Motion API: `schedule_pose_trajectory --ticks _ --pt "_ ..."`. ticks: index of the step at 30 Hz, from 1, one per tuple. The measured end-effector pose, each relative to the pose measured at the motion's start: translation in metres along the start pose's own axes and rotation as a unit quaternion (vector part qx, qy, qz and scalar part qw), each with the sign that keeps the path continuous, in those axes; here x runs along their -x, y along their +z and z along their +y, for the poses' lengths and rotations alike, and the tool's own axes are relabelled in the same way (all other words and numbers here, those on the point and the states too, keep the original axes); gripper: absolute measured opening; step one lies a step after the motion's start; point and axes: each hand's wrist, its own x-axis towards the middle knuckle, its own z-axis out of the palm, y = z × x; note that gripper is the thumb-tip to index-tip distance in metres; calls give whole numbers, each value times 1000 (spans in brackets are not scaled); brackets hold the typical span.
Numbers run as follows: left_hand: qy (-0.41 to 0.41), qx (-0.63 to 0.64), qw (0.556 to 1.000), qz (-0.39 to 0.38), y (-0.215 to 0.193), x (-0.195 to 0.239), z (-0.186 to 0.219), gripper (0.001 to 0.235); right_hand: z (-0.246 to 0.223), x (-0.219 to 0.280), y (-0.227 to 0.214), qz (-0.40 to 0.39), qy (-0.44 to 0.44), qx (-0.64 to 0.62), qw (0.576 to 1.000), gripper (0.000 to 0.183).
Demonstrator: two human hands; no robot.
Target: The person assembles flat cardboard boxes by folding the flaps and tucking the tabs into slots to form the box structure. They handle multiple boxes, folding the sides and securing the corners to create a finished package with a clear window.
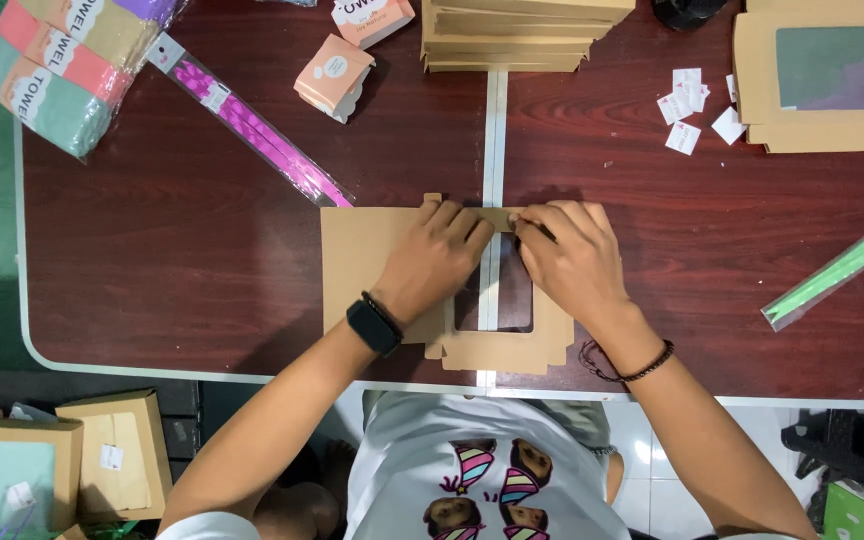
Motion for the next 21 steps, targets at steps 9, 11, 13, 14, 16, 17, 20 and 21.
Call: schedule_pose_trajectory --ticks 9,11,13,14,16,17,20,21 --pt "-55 7 998 -26 3 17 7 12 7 4 6 -25 81 -88 993 7" --pt "-75 23 997 -1 8 15 4 11 12 4 7 -39 115 -123 985 6" --pt "-162 96 982 28 16 16 -1 5 15 1 6 -39 140 -153 978 7" --pt "-163 94 982 30 13 14 0 5 15 0 7 -38 136 -153 978 7" --pt "-152 35 988 18 8 13 4 5 13 3 7 -46 183 -163 968 5" --pt "-153 37 987 15 9 13 9 5 12 1 6 -49 185 -165 968 5" --pt "-179 16 984 14 7 8 15 11 14 -7 2 -86 231 -158 956 21" --pt "-200 14 980 4 3 5 15 20 15 -8 0 -103 231 -128 959 27"
